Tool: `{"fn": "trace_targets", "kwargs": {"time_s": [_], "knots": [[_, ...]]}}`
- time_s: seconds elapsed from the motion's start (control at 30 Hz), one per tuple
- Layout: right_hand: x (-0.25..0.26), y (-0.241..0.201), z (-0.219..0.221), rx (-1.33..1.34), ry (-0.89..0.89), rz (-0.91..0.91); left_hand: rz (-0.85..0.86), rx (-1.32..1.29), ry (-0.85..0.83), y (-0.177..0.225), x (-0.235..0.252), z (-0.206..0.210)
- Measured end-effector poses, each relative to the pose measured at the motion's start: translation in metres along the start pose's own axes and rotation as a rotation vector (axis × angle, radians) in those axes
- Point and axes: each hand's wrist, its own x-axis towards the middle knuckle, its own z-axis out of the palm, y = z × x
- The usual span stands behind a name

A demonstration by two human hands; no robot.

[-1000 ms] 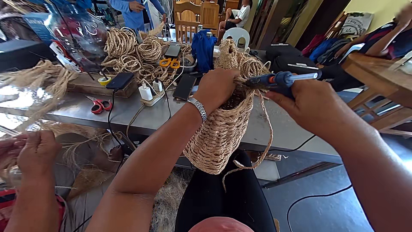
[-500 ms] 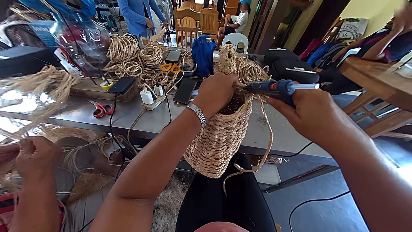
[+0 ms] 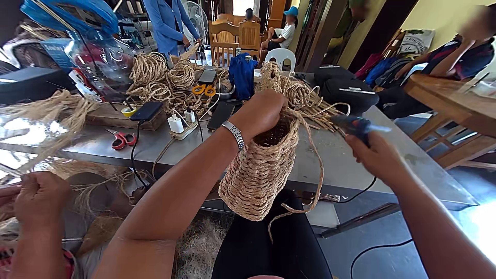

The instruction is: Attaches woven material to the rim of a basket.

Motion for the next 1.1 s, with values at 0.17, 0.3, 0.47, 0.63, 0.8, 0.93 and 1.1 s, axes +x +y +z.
{"fn": "trace_targets", "kwargs": {"time_s": [0.17, 0.3, 0.47, 0.63, 0.8, 0.93, 1.1], "knots": [[0.009, 0.042, 0.05, -0.332, -0.155, 0.046, -0.003, -0.055, -0.004, -0.003, -0.005, -0.002], [0.021, 0.049, 0.07, -0.444, -0.181, 0.083, -0.01, -0.18, 0.073, -0.003, -0.012, -0.003], [0.032, 0.011, 0.051, -0.331, -0.094, -0.016, 0.006, -0.185, 0.11, -0.004, -0.017, 0.001], [0.031, -0.096, 0.019, -0.086, 0.201, -0.554, 0.03, -0.188, 0.15, -0.007, -0.016, 0.006], [0.041, -0.136, 0.035, -0.116, 0.085, -0.703, 0.021, -0.218, 0.178, -0.006, -0.018, 0.007], [0.042, -0.141, 0.038, -0.188, 0.065, -0.617, 0.005, -0.212, 0.165, -0.004, -0.015, 0.005], [0.044, -0.144, 0.035, -0.202, 0.042, -0.564, 0.017, -0.215, 0.169, -0.005, -0.012, 0.007]]}}
